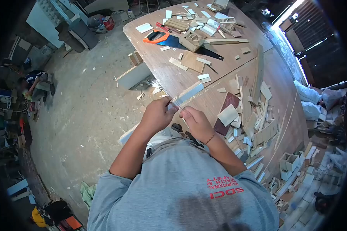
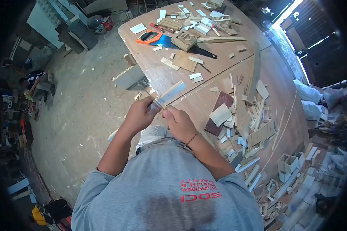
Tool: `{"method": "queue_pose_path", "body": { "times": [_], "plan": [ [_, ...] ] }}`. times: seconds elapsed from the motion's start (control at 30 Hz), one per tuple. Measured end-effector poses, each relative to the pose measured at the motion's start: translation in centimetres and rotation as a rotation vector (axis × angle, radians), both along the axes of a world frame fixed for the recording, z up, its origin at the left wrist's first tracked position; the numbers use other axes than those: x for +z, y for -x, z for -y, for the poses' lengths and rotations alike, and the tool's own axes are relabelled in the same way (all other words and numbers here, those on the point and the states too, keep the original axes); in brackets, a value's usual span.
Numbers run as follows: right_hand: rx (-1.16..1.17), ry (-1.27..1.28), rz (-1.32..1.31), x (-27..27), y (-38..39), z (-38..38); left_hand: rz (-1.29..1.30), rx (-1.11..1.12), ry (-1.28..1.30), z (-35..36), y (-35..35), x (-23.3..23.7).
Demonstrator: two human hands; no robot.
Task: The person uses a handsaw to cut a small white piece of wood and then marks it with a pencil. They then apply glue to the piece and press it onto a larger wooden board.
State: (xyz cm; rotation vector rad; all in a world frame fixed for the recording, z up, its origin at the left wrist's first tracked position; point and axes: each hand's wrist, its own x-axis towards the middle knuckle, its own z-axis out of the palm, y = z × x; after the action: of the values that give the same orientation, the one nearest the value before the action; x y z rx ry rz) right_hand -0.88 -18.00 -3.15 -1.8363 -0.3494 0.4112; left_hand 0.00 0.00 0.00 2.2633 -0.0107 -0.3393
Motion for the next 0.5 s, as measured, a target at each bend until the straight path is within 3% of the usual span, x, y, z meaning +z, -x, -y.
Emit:
{"method": "queue_pose_path", "body": {
  "times": [0.07, 0.3, 0.37, 0.5],
  "plan": [
    [-0.063, 0.0, 0.134, -0.5, 0.0, -1.1, 0.051, 0.022, -0.057, 0.0, 0.2, 0.6],
    [-0.049, 0.082, 0.174, 0.1, 0.1, -0.7, 0.099, 0.046, -0.043, 1.0, 0.9, 0.4],
    [-0.045, 0.184, 0.168, 0.9, 0.2, -0.8, 0.101, 0.06, 0.082, 0.8, 0.9, 0.1],
    [-0.089, 0.295, 0.236, 0.8, 0.3, -0.6, 0.182, 0.131, 0.155, -1.9, -1.3, -3.6]
  ]
}}
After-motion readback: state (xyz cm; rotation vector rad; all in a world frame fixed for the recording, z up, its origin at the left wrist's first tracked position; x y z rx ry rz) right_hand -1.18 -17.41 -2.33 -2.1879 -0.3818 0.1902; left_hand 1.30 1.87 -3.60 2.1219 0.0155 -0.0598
